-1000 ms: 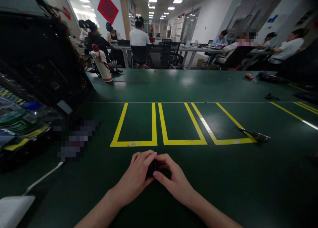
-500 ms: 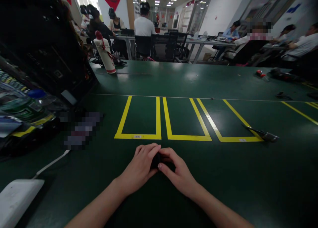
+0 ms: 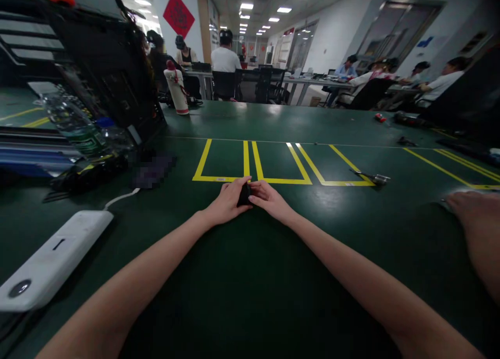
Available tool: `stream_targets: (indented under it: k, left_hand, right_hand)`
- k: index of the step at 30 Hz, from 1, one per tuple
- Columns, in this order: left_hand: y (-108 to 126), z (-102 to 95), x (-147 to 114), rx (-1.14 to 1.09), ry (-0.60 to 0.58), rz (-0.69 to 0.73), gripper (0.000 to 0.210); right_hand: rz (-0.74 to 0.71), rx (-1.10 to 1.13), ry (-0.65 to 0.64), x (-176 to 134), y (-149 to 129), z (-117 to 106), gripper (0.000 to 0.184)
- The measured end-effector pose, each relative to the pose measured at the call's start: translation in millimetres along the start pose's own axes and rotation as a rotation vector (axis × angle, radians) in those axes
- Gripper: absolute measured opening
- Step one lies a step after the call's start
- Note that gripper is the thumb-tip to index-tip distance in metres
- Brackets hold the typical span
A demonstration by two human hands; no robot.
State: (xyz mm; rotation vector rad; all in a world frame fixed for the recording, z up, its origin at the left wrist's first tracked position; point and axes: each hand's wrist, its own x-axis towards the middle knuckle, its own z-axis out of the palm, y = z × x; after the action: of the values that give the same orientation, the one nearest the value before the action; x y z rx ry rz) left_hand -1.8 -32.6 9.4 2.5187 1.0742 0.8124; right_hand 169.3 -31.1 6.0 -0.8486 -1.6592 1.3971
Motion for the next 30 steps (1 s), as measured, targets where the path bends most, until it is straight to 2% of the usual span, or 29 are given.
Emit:
stream_targets:
  k: [8, 18, 22, 27, 30]
  left_hand:
    - [22.1, 2.6, -11.3, -0.051, 0.032, -0.063, 0.072]
    - [31.0, -6.7, -19.9, -0.088, -0.064, -0.177, 0.07]
    - [31.9, -7.7, -18.3, -0.084, -0.063, -0.158, 0.07]
    - [29.3, -2.8, -19.8, -0.062, 0.011, -0.103, 0.07]
    - [26.5, 1.4, -21.8, -0.049, 0.043, -0.044, 0.072]
  right_hand:
    - [0.01, -0.077, 0.134, -18.7, -5.4, 13.8, 0.019]
    - [0.109, -0.083, 0.097, -31.3, -26.8, 19.9, 0.024]
    - [0.074, -0.106, 0.097, -29.0, -25.1, 18.2, 0.028]
    - [0.008, -0.147, 0.047, -29.0, -15.1, 13.4, 0.033]
    - [-0.011, -0.077, 0.002, -28.8, -8.7, 11.3, 0.033]
